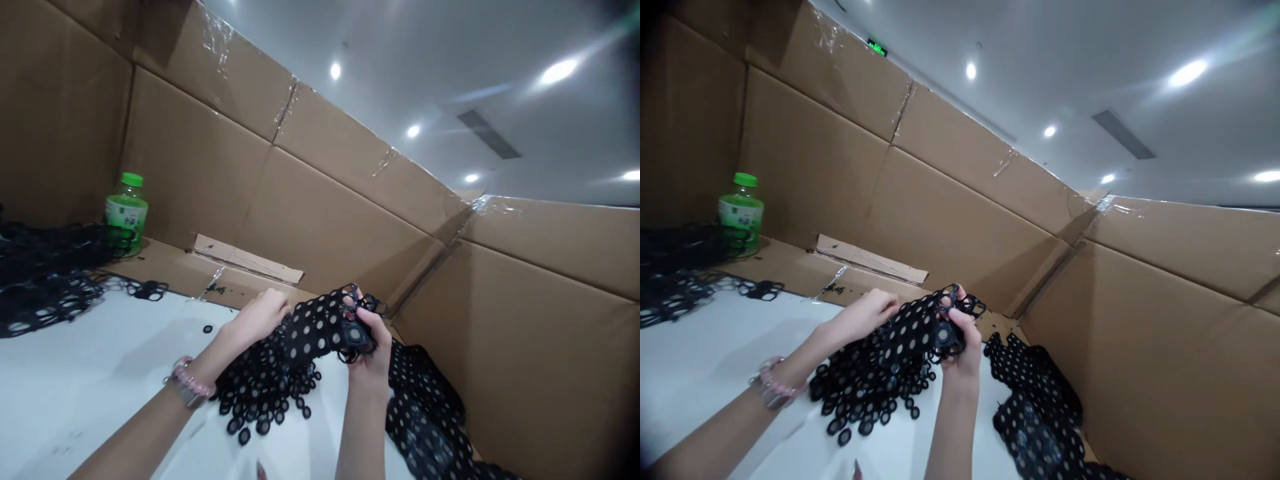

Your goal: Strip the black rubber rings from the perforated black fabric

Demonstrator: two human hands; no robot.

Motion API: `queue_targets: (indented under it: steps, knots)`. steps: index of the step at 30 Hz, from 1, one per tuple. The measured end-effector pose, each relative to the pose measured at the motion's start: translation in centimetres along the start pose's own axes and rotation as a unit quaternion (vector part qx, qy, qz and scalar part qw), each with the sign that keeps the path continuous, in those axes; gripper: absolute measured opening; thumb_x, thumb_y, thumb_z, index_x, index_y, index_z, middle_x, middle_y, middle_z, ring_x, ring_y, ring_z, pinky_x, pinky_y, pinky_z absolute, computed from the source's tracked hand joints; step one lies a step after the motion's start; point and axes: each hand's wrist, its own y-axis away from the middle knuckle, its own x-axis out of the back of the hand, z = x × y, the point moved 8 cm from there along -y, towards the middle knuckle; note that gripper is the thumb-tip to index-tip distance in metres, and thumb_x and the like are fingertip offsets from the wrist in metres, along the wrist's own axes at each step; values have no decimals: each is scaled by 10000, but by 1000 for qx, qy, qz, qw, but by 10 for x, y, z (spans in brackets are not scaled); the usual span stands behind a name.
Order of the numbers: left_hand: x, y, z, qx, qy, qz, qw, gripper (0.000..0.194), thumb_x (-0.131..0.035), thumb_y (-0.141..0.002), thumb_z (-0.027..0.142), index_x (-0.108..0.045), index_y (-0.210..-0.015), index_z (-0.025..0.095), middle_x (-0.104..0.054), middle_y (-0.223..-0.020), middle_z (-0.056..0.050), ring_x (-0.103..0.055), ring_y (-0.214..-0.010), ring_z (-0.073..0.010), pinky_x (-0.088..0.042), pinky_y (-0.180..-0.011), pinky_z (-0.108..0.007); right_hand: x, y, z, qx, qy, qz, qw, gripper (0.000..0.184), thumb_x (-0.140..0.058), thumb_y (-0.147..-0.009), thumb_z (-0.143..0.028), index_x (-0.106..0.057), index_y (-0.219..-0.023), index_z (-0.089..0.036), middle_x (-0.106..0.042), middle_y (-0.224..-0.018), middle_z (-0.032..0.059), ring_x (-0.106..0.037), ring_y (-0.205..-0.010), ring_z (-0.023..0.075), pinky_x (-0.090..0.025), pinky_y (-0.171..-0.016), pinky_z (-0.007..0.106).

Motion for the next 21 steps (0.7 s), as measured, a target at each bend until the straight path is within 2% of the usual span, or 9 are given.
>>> queue_targets:
  steps: [3, 4, 6, 8, 10, 13, 15, 19, 21]
  knots:
    - [46, 18, 45, -88, 52, 168, 981, 295, -329, -864, 262, -439, -609, 164, -489, -577, 12, -445, -545, -104, -317, -552, -217, 3, 2, 0, 14, 24, 10, 1000, 438, -686, -511, -102, -585, -919, -222, -559, -689, -51, -567, -623, 103, -488, -612, 229]
    - [57, 27, 59, -113, 66, 199, 971, 304, -332, -868, 281, -418, -601, 164, -455, -558, 24, -414, -526, -94, -312, -542, -212, 2, 2, 1, 17, 30, 4, 999, 467, -693, -521, -94, -575, -948, -242, -555, -693, -63, -574, -636, 96, -489, -641, 227]
    - [63, 37, 81, -150, 78, 188, 968, 325, -396, -845, 342, -382, -573, 165, -397, -518, 45, -366, -487, -81, -291, -502, -201, 2, 2, 2, 29, 46, 7, 999, 502, -701, -540, -98, -554, -989, -267, -549, -699, -75, -583, -644, 89, -487, -656, 223]
    - [53, 40, 90, -152, 74, 125, 978, 345, -462, -805, 390, -370, -559, 166, -379, -497, 54, -344, -464, -74, -265, -464, -196, 1, 4, 0, 50, 62, 24, 997, 510, -702, -546, -109, -543, -1004, -265, -546, -713, -73, -584, -641, 89, -488, -640, 219]
    - [38, 38, 88, -133, 69, 64, 987, 340, -476, -791, 396, -370, -563, 167, -398, -498, 52, -347, -461, -75, -255, -449, -197, -1, 8, -4, 77, 67, 37, 994, 482, -689, -555, -113, -543, -989, -262, -532, -717, -73, -575, -636, 82, -485, -628, 209]
    - [23, 35, 83, -123, 79, 11, 989, 305, -425, -818, 358, -371, -583, 171, -432, -519, 43, -371, -470, -82, -273, -457, -204, -9, 13, -6, 103, 55, 41, 992, 388, -649, -571, -99, -550, -913, -253, -503, -716, -74, -550, -628, 68, -479, -629, 198]
    - [24, 35, 84, -129, 75, 23, 989, 253, -429, -815, 341, -398, -628, 174, -459, -565, 34, -401, -504, -93, -297, -482, -211, -13, 16, -6, 105, 44, 45, 993, 305, -623, -578, -96, -545, -839, -233, -486, -710, -68, -526, -609, 64, -472, -606, 192]
    - [42, 42, 93, -150, 31, 136, 979, 145, -463, -797, 287, -423, -716, 174, -484, -699, 7, -427, -603, -113, -324, -555, -230, -16, 19, -3, 109, -20, 61, 992, 263, -604, -569, -79, -521, -774, -221, -456, -708, -66, -464, -561, 40, -439, -550, 159]
    - [39, 44, 98, -175, 35, 122, 976, 173, -424, -826, 264, -414, -680, 171, -465, -669, 16, -411, -584, -102, -316, -551, -225, -17, 22, -3, 117, -41, 69, 990, 287, -593, -563, -70, -521, -790, -230, -447, -705, -68, -437, -540, 35, -427, -529, 153]
